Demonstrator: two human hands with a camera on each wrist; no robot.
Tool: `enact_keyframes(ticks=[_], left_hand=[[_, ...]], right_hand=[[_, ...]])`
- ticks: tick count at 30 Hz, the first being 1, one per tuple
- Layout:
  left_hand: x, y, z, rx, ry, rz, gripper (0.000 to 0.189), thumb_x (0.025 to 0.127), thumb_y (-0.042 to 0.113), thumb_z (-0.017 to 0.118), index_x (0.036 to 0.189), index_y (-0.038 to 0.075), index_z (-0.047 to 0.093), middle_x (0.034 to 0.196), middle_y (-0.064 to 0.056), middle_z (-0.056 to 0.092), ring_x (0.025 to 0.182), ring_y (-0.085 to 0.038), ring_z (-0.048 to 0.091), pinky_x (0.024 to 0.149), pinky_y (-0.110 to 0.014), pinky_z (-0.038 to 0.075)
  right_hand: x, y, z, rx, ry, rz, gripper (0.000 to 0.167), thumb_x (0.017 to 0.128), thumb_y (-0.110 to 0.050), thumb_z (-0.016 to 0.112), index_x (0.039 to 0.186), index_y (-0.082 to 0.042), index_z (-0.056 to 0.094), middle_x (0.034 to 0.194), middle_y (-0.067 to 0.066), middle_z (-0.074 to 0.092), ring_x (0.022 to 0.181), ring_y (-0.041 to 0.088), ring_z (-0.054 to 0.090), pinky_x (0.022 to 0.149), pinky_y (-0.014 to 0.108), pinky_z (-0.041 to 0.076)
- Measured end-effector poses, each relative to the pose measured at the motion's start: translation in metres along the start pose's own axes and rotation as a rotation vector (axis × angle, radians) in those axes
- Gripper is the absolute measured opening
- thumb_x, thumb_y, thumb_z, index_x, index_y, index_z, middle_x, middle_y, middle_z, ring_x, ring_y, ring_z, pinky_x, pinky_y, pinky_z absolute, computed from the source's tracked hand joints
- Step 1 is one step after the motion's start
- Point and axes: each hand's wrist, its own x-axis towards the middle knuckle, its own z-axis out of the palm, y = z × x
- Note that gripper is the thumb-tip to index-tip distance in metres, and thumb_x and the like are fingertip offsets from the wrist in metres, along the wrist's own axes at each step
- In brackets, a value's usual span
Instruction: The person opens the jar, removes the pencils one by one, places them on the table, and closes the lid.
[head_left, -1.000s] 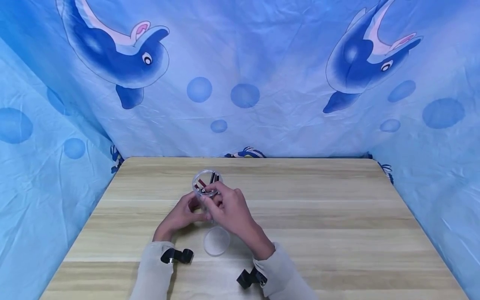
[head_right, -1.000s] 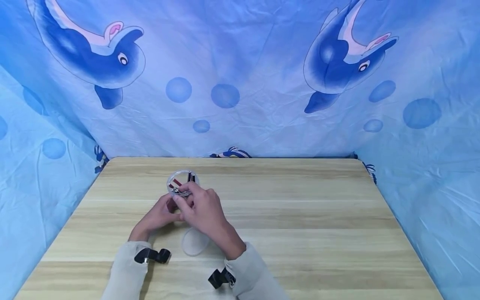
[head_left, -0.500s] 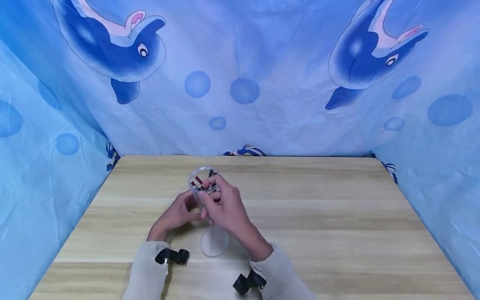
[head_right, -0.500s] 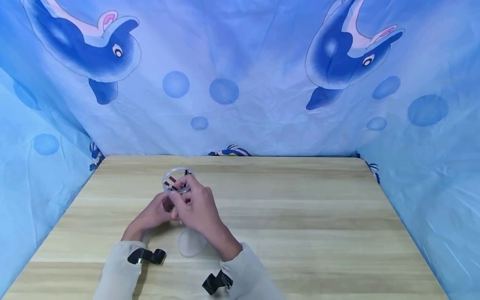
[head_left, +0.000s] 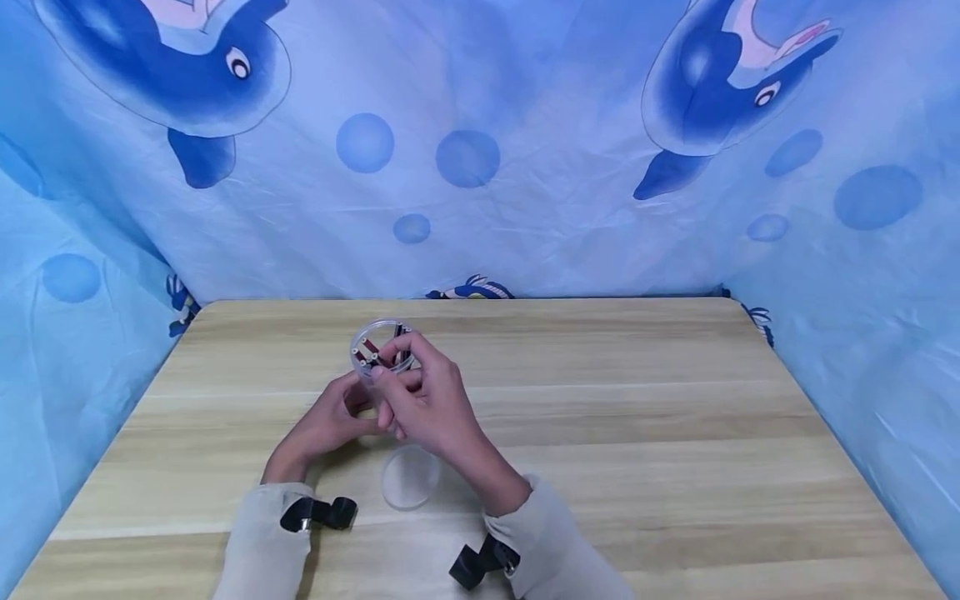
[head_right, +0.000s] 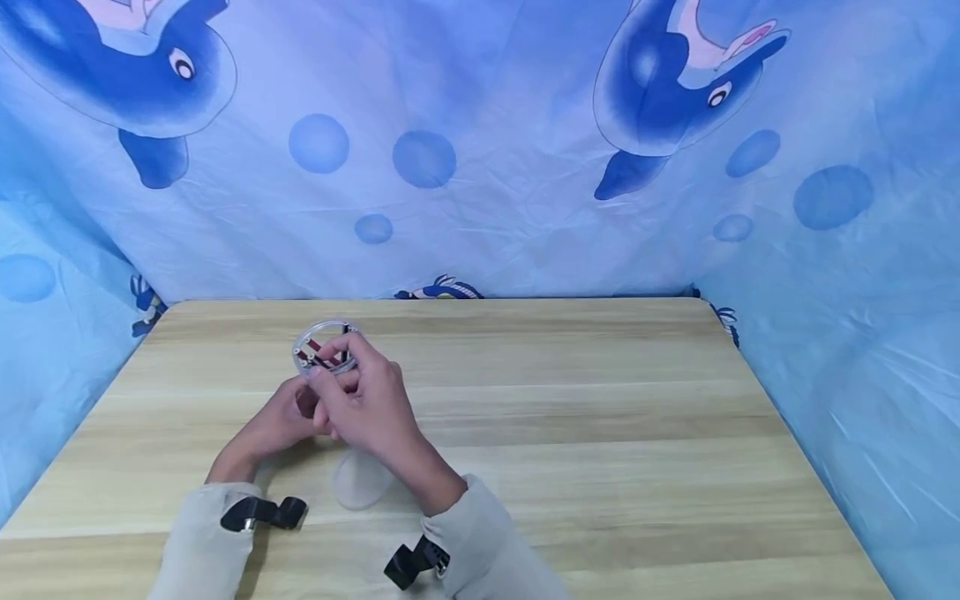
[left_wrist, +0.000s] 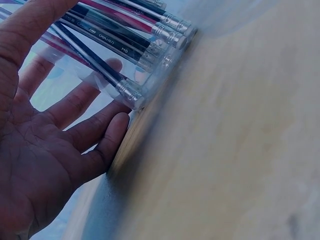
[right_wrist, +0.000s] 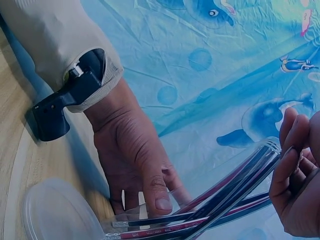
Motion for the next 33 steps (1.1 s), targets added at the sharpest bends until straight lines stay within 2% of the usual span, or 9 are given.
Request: enact_keyframes(ticks=[11,20,26,30,33], left_hand=[[-0.0042,0.0009,-0.0013,-0.006,0.003,0.01,0.073,0.077,0.004,0.084,0.142,0.016,0.052,0.137,-0.006,0.058,0.123,-0.018,0.057,0.102,-0.024,0.044],[-0.0015,-0.0015,0.0002,-0.026,0.004,0.004,0.075,0.076,0.002,0.084,0.142,0.013,0.052,0.139,-0.008,0.057,0.123,-0.016,0.056,0.102,-0.023,0.043],[0.001,-0.0029,0.0012,-0.042,0.002,0.013,0.074,0.076,0.002,0.085,0.142,0.014,0.052,0.137,-0.006,0.059,0.122,-0.018,0.057,0.103,-0.025,0.044],[0.0011,-0.0019,0.0006,-0.035,0.007,-0.004,0.074,0.077,0.004,0.085,0.141,0.018,0.053,0.139,-0.004,0.057,0.123,-0.021,0.056,0.103,-0.025,0.043],[-0.0005,-0.0026,0.0005,-0.037,0.013,-0.021,0.073,0.076,0.006,0.086,0.141,0.018,0.054,0.138,-0.004,0.058,0.124,-0.022,0.055,0.103,-0.025,0.043]], right_hand=[[-0.0011,-0.0008,0.0013,0.009,-0.007,-0.019,0.012,0.103,-0.018,0.055,0.112,-0.009,0.054,0.055,0.008,0.06,0.042,0.032,0.052,0.038,0.027,0.045],[0.0002,0.0008,-0.0007,0.02,0.003,-0.029,0.014,0.104,-0.017,0.054,0.114,-0.008,0.053,0.054,0.01,0.059,0.041,0.029,0.053,0.038,0.028,0.046],[0.0013,-0.0004,-0.0025,0.025,0.008,-0.031,0.014,0.103,-0.017,0.055,0.114,-0.007,0.054,0.054,0.012,0.059,0.04,0.024,0.052,0.038,0.028,0.045],[0.0014,-0.0014,-0.0037,0.021,0.018,-0.024,0.015,0.103,-0.017,0.056,0.114,-0.008,0.054,0.054,0.011,0.058,0.039,0.029,0.052,0.038,0.029,0.046],[0.0011,-0.0018,-0.0043,0.008,0.022,-0.034,0.016,0.103,-0.018,0.056,0.116,-0.009,0.054,0.054,0.011,0.058,0.039,0.029,0.052,0.037,0.035,0.047]])
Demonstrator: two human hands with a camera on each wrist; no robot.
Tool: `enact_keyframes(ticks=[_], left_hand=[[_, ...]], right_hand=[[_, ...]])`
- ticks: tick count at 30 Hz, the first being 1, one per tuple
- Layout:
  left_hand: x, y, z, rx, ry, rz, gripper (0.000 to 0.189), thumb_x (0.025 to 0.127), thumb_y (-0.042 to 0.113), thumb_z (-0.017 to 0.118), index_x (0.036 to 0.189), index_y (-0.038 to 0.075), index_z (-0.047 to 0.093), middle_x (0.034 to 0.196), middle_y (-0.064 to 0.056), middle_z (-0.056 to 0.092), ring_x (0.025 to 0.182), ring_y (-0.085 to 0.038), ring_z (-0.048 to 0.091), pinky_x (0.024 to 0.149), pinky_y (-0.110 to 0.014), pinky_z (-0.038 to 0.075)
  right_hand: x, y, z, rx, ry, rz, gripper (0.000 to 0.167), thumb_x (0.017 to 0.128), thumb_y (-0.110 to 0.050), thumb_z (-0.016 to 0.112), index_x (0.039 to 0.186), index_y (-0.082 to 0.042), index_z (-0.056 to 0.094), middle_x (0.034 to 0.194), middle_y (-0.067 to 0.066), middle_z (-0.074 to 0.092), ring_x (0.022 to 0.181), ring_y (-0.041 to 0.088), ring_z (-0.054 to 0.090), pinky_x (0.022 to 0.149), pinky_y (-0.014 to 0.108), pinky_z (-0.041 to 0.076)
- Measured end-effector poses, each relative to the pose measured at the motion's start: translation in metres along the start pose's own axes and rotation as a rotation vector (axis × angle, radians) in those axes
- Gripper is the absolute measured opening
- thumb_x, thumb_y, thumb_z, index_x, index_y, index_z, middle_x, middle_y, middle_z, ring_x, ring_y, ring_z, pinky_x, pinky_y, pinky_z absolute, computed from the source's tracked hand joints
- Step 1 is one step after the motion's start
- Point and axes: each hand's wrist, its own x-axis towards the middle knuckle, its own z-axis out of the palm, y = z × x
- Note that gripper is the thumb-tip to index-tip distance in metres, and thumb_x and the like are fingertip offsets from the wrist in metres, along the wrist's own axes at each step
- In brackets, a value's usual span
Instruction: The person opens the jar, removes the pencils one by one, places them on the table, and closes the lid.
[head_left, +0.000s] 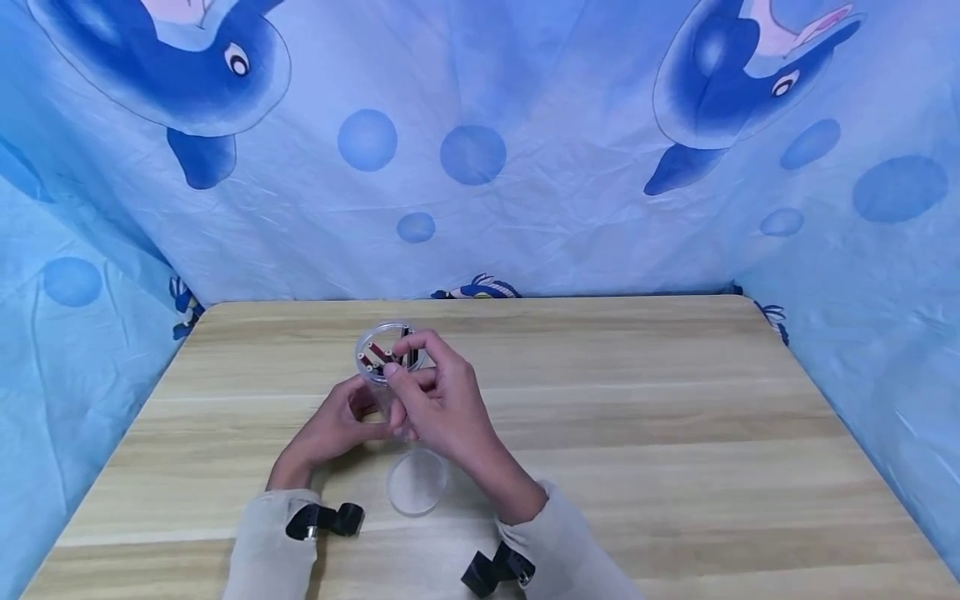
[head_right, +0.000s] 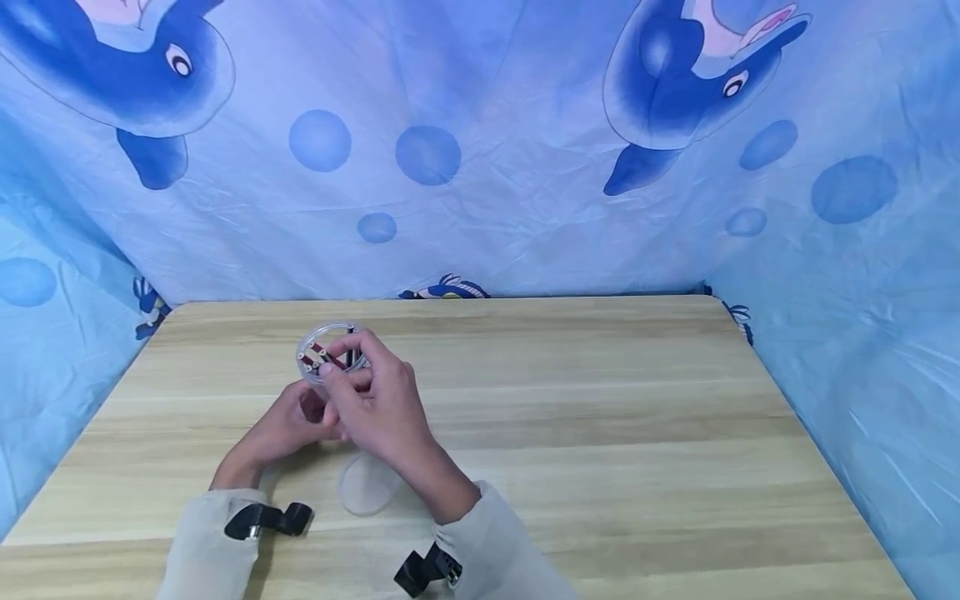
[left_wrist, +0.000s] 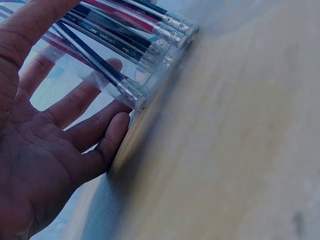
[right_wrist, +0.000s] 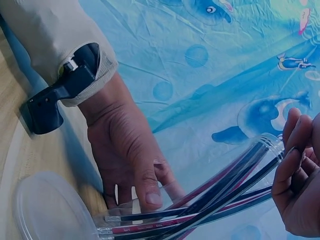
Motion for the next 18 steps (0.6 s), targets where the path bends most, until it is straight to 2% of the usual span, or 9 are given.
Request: enact_keyframes(ticks=[4,7,10,15,18], left_hand=[[0.002,-0.002,0.003,-0.002,-0.007,0.007,0.073,0.076,0.007,0.086,0.14,0.016,0.054,0.136,-0.006,0.06,0.123,-0.022,0.057,0.104,-0.026,0.043],[0.002,-0.001,0.003,0.002,-0.006,0.01,0.075,0.076,0.008,0.087,0.142,0.016,0.052,0.135,-0.006,0.06,0.123,-0.022,0.057,0.104,-0.025,0.043],[0.0,0.0,0.003,0.011,0.004,-0.001,0.076,0.075,0.009,0.087,0.142,0.016,0.052,0.136,-0.006,0.06,0.124,-0.023,0.057,0.104,-0.024,0.043],[-0.002,0.002,0.004,0.003,0.024,-0.023,0.076,0.074,0.008,0.088,0.141,0.017,0.053,0.136,-0.006,0.06,0.124,-0.025,0.056,0.103,-0.025,0.043],[0.0,0.001,0.006,0.008,0.016,-0.02,0.075,0.074,0.009,0.088,0.14,0.017,0.054,0.136,-0.006,0.06,0.124,-0.025,0.057,0.103,-0.024,0.043]], right_hand=[[-0.001,-0.001,-0.005,-0.043,0.039,-0.04,0.015,0.103,-0.017,0.056,0.116,-0.009,0.055,0.055,0.011,0.058,0.042,0.022,0.052,0.038,0.033,0.045],[-0.001,-0.002,-0.007,-0.099,0.09,-0.079,0.013,0.101,-0.015,0.057,0.113,-0.011,0.057,0.056,0.007,0.052,0.047,0.017,0.048,0.043,0.024,0.038],[0.0,-0.003,-0.009,-0.148,0.139,-0.118,0.013,0.099,-0.012,0.058,0.112,-0.011,0.059,0.059,0.002,0.049,0.052,0.012,0.041,0.047,0.022,0.034],[0.0,-0.007,-0.012,-0.18,0.194,-0.177,0.016,0.097,-0.011,0.06,0.112,-0.008,0.061,0.071,0.0,0.05,0.059,0.012,0.043,0.05,0.022,0.034],[-0.001,-0.011,-0.016,-0.181,0.231,-0.206,0.015,0.096,-0.011,0.061,0.111,-0.008,0.062,0.072,0.002,0.046,0.061,0.015,0.041,0.052,0.022,0.033]])
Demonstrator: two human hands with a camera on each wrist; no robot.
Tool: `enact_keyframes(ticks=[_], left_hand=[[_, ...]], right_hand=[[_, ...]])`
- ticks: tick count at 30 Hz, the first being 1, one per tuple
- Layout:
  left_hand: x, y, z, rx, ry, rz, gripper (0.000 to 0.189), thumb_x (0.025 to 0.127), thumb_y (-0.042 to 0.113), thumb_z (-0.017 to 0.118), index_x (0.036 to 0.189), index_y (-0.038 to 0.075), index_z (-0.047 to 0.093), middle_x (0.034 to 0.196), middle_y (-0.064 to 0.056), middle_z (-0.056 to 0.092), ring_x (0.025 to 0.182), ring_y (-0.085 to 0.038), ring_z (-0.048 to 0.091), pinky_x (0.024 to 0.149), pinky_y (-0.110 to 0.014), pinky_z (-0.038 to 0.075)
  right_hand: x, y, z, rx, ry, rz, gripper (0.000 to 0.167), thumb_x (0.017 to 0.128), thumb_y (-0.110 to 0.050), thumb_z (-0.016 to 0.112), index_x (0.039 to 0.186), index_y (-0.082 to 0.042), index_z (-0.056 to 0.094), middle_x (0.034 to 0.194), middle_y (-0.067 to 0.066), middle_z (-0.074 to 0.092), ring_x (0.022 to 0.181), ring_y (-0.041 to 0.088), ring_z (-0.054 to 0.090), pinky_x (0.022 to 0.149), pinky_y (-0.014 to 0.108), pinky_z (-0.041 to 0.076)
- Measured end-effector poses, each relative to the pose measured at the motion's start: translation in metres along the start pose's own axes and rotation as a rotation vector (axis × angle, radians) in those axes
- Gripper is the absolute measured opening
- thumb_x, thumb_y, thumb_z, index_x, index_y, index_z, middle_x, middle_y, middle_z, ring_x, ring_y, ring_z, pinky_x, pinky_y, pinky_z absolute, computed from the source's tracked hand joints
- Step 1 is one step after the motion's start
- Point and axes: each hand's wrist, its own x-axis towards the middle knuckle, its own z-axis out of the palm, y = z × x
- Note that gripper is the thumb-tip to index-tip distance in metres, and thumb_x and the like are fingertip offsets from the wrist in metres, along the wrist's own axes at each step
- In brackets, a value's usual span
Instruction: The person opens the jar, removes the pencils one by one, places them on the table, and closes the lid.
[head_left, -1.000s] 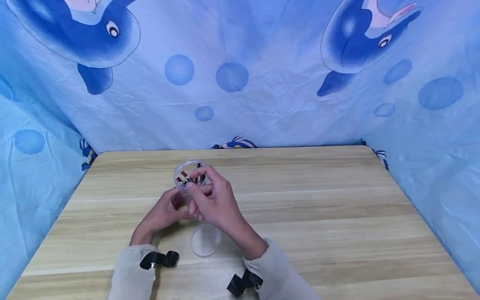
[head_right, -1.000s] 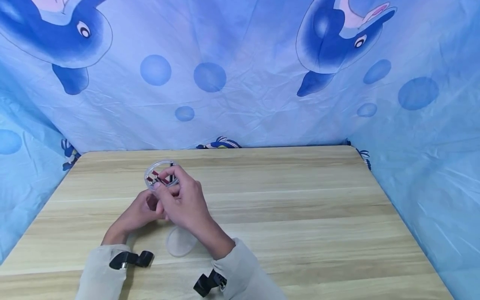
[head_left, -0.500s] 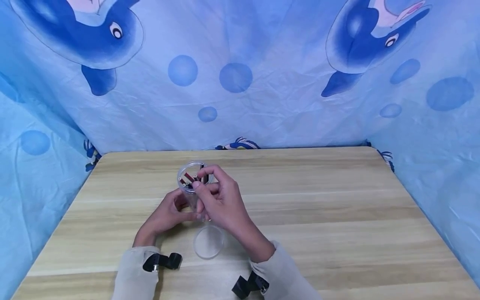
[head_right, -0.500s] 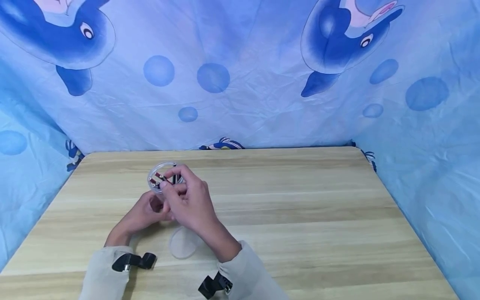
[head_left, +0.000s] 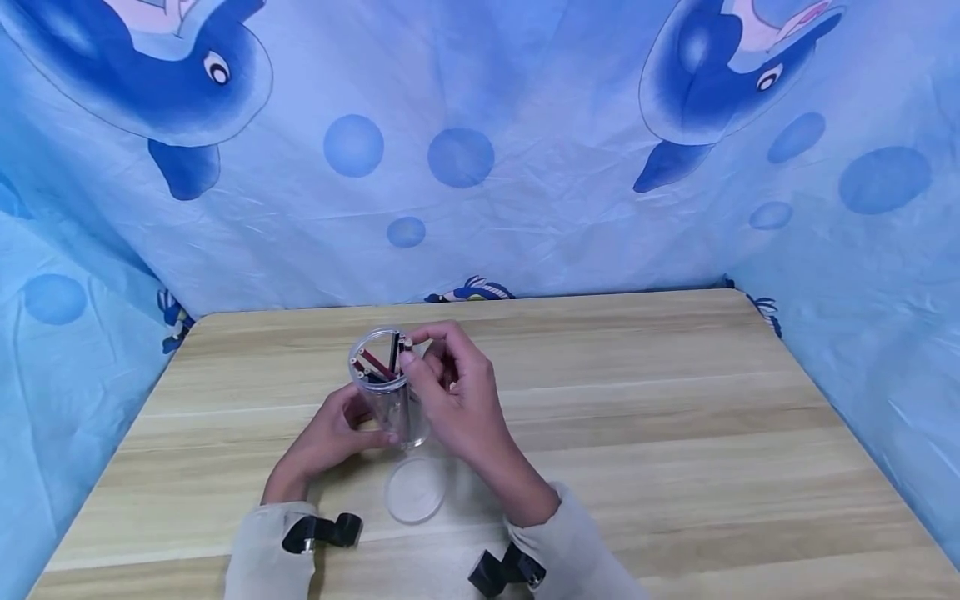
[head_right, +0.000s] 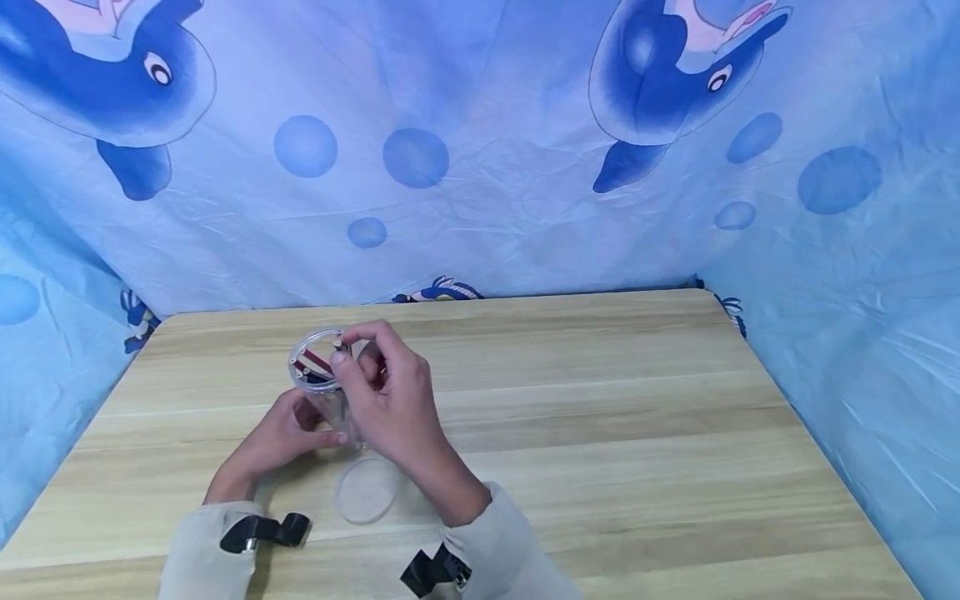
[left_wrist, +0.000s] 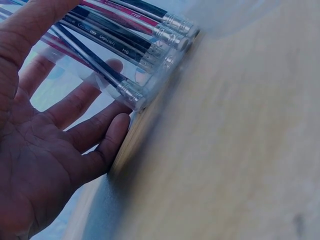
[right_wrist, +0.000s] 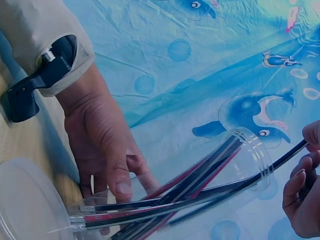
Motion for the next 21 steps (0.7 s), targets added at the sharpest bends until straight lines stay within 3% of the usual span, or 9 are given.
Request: enact_keyframes(ticks=[6,11,15,21], left_hand=[[-0.001,0.001,-0.002,0.017,-0.008,0.01,0.069,0.074,0.01,0.088,0.135,0.014,0.056,0.127,-0.007,0.065,0.119,-0.023,0.06,0.103,-0.026,0.044],[-0.003,-0.001,-0.002,0.029,0.0,0.004,0.068,0.073,0.01,0.088,0.133,0.013,0.057,0.124,-0.006,0.066,0.117,-0.02,0.061,0.103,-0.024,0.043],[-0.003,0.0,-0.004,0.024,-0.002,0.005,0.068,0.074,0.01,0.088,0.134,0.013,0.057,0.125,-0.006,0.066,0.119,-0.021,0.06,0.103,-0.024,0.043],[-0.002,0.001,-0.003,0.01,-0.011,0.023,0.067,0.074,0.009,0.088,0.134,0.015,0.057,0.129,-0.006,0.064,0.12,-0.022,0.059,0.103,-0.025,0.043]], right_hand=[[0.002,-0.005,-0.006,0.016,0.066,-0.061,0.016,0.096,-0.01,0.062,0.112,-0.007,0.06,0.08,0.004,0.051,0.071,0.018,0.048,0.059,0.024,0.041],[0.006,-0.006,-0.012,0.087,0.087,-0.136,0.018,0.096,-0.005,0.059,0.113,0.001,0.057,0.105,0.013,0.061,0.099,0.024,0.059,0.084,0.033,0.051],[0.009,-0.006,-0.016,0.218,0.07,-0.186,0.017,0.097,0.001,0.054,0.113,0.007,0.052,0.118,0.025,0.059,0.115,0.032,0.059,0.102,0.045,0.047],[0.012,-0.008,-0.021,0.379,0.054,-0.21,0.017,0.102,-0.002,0.047,0.115,0.008,0.043,0.115,0.034,0.06,0.113,0.04,0.062,0.096,0.055,0.051]])
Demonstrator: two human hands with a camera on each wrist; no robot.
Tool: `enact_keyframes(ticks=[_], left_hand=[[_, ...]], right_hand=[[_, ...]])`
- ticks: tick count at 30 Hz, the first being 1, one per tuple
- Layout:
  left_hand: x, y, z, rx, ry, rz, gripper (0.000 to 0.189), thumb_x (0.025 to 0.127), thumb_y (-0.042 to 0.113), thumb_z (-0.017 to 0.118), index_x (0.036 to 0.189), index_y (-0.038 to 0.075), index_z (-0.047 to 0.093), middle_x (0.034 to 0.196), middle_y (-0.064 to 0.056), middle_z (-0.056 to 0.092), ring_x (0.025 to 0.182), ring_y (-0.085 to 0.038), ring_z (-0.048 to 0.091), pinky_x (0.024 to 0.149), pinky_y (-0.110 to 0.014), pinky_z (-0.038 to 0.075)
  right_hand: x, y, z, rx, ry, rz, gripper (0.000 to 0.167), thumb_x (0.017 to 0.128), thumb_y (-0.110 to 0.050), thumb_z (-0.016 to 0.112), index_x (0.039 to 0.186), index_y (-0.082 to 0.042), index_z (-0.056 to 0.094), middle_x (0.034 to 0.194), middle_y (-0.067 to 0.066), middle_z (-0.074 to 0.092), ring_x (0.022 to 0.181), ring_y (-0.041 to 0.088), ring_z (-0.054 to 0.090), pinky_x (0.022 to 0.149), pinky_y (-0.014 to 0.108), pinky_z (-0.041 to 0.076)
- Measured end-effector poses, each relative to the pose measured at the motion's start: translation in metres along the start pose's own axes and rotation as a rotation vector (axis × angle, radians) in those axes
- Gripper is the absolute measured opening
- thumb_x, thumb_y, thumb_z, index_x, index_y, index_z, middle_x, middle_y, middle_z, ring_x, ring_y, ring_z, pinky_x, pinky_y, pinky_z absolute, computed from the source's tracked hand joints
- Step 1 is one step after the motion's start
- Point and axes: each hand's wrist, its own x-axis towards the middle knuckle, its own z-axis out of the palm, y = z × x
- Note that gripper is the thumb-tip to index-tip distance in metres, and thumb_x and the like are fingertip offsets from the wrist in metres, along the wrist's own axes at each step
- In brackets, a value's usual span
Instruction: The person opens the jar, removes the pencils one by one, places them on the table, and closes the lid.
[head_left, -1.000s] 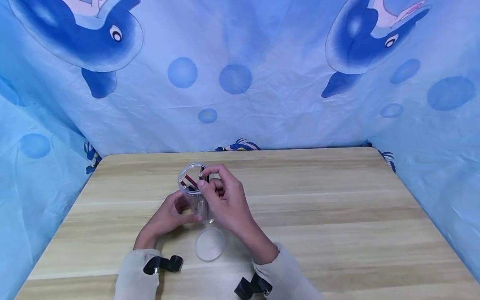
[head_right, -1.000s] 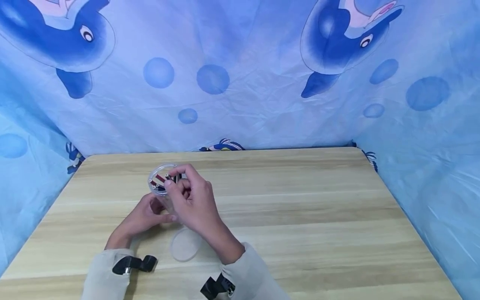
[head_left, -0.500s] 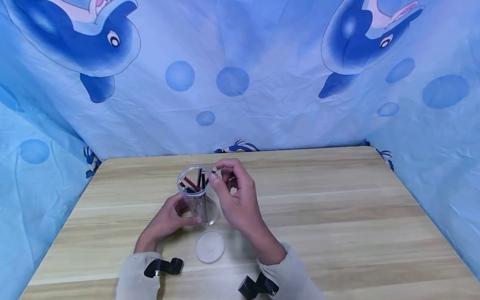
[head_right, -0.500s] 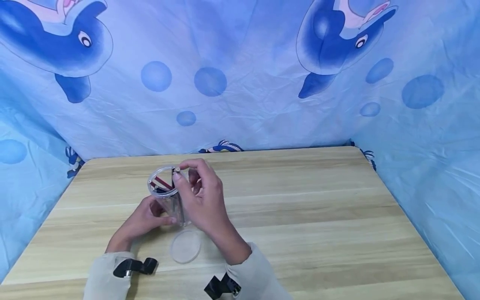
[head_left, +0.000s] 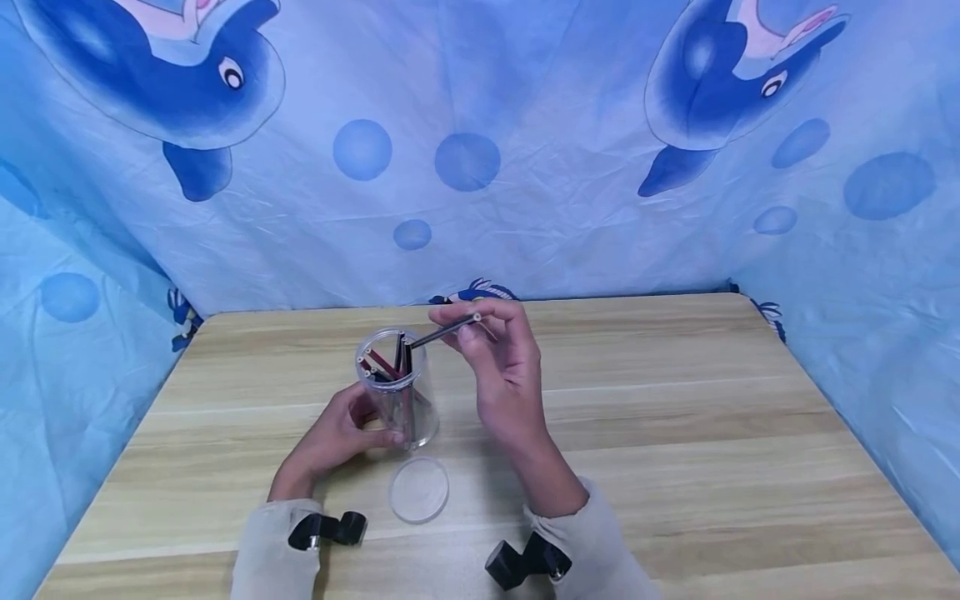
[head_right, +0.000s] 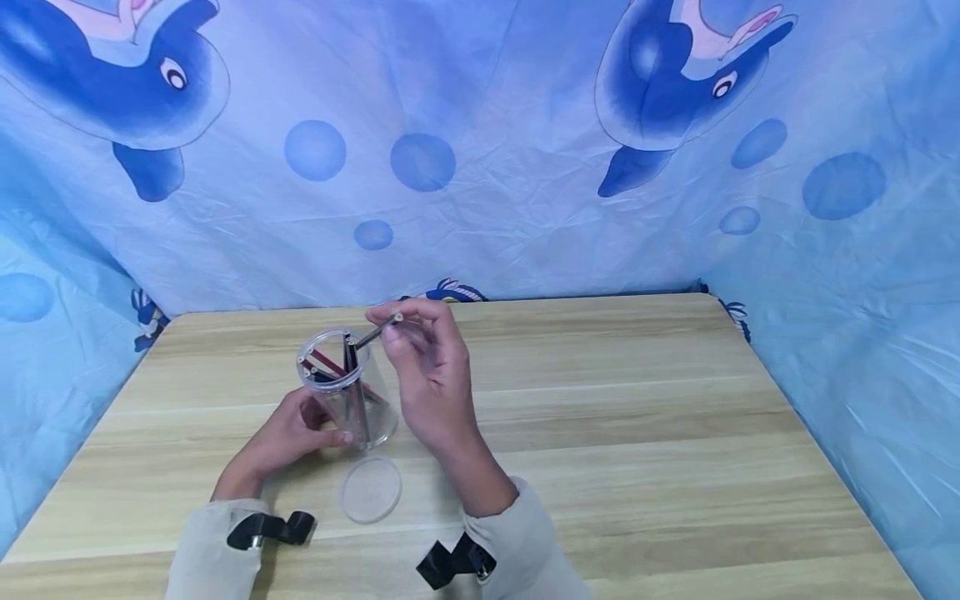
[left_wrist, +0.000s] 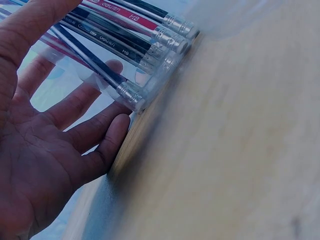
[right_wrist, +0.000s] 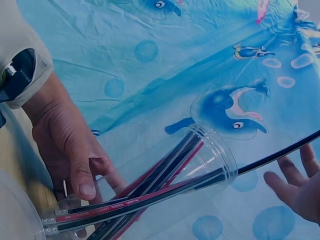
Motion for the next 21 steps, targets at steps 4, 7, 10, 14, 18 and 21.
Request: enact_keyframes(ticks=[4,7,10,14,18,21], left_hand=[[0.0003,0.0007,0.0009,-0.016,0.001,0.01,0.067,0.074,0.006,0.087,0.134,0.014,0.057,0.127,-0.007,0.064,0.119,-0.022,0.06,0.103,-0.025,0.043],[0.0025,0.0004,0.0033,-0.016,-0.008,0.016,0.067,0.075,0.007,0.086,0.135,0.014,0.056,0.128,-0.007,0.064,0.119,-0.023,0.06,0.104,-0.027,0.043],[0.004,0.0004,0.005,-0.006,-0.011,0.013,0.068,0.075,0.009,0.087,0.135,0.016,0.057,0.128,-0.005,0.064,0.12,-0.023,0.059,0.104,-0.028,0.043],[0.0024,0.0014,0.0039,-0.008,0.0,0.006,0.069,0.074,0.008,0.087,0.135,0.016,0.057,0.128,-0.005,0.064,0.121,-0.024,0.059,0.104,-0.028,0.043],[-0.0002,0.003,0.0004,-0.004,-0.001,-0.003,0.07,0.075,0.009,0.087,0.136,0.016,0.056,0.131,-0.005,0.063,0.123,-0.025,0.058,0.105,-0.029,0.042],[0.0006,0.0018,0.0011,0.0,-0.002,-0.01,0.07,0.075,0.01,0.087,0.137,0.016,0.056,0.132,-0.005,0.063,0.124,-0.025,0.057,0.106,-0.03,0.042]], right_hand=[[0.0013,-0.0001,-0.0023,0.049,0.006,-0.032,0.015,0.104,-0.003,0.044,0.118,0.003,0.042,0.112,0.036,0.062,0.109,0.041,0.064,0.092,0.058,0.052],[0.0017,-0.001,-0.0047,0.067,0.022,-0.055,0.015,0.105,-0.003,0.042,0.119,-0.002,0.043,0.112,0.035,0.063,0.108,0.041,0.065,0.092,0.059,0.051],[0.0026,-0.002,-0.0065,0.068,0.032,-0.077,0.015,0.105,-0.002,0.041,0.12,-0.002,0.042,0.11,0.035,0.063,0.107,0.043,0.065,0.091,0.06,0.051],[0.0037,-0.0022,-0.0072,0.07,0.036,-0.099,0.016,0.105,0.0,0.04,0.121,-0.002,0.039,0.109,0.032,0.065,0.107,0.043,0.065,0.09,0.06,0.051],[0.0053,-0.0022,-0.0071,0.091,0.05,-0.117,0.022,0.103,0.003,0.042,0.122,-0.007,0.04,0.11,0.025,0.068,0.107,0.042,0.065,0.088,0.06,0.052],[0.0058,-0.0026,-0.0103,0.099,0.063,-0.136,0.028,0.102,0.005,0.045,0.125,-0.011,0.04,0.11,0.023,0.068,0.107,0.043,0.065,0.088,0.058,0.053]])
